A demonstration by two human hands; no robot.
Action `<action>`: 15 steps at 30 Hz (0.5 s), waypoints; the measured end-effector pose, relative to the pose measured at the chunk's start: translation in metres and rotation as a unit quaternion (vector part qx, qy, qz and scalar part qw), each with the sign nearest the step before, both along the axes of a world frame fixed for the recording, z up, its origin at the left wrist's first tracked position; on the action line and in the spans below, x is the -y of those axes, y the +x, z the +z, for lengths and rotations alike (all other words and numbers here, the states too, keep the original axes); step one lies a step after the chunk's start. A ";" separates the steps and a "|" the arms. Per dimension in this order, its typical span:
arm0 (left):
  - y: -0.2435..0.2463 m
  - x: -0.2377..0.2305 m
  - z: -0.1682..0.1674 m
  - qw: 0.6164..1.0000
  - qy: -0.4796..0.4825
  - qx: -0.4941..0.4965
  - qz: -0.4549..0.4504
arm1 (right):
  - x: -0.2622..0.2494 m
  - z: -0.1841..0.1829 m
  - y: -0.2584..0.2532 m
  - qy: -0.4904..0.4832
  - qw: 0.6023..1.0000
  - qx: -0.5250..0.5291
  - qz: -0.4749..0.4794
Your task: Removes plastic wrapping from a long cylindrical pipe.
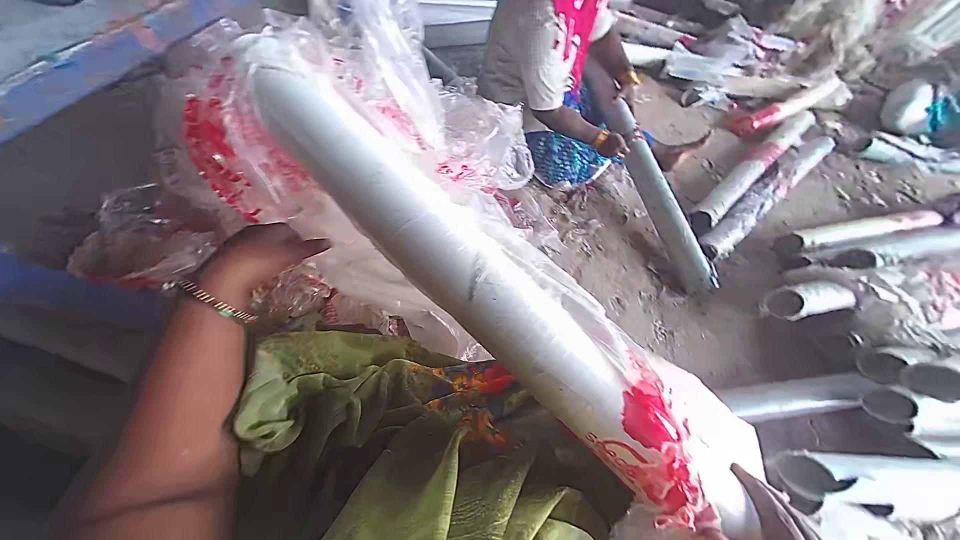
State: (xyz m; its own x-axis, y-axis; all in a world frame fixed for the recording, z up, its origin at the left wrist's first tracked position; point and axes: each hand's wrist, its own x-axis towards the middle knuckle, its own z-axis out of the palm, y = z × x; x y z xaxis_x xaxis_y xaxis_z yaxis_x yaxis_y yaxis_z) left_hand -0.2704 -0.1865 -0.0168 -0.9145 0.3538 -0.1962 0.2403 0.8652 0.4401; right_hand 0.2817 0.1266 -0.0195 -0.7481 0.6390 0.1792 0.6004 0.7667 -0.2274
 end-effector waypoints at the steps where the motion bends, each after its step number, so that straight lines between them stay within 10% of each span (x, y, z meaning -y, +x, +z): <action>1: 0.005 0.007 0.008 1.000 -0.010 -0.013 -0.015 | 0.002 0.001 -0.001 -0.004 1.000 -0.005 -0.004; 6: 0.067 0.000 0.050 0.982 0.073 -0.145 -0.096 | 0.009 0.001 -0.012 0.030 0.999 -0.028 -0.011; 10: 0.126 -0.054 0.055 0.849 0.206 -0.319 -0.367 | 0.014 -0.002 -0.016 0.059 0.997 -0.039 -0.008; 15: 0.220 -0.145 0.051 0.753 0.263 -0.265 -0.543 | 0.018 -0.007 -0.015 0.081 0.996 -0.046 -0.001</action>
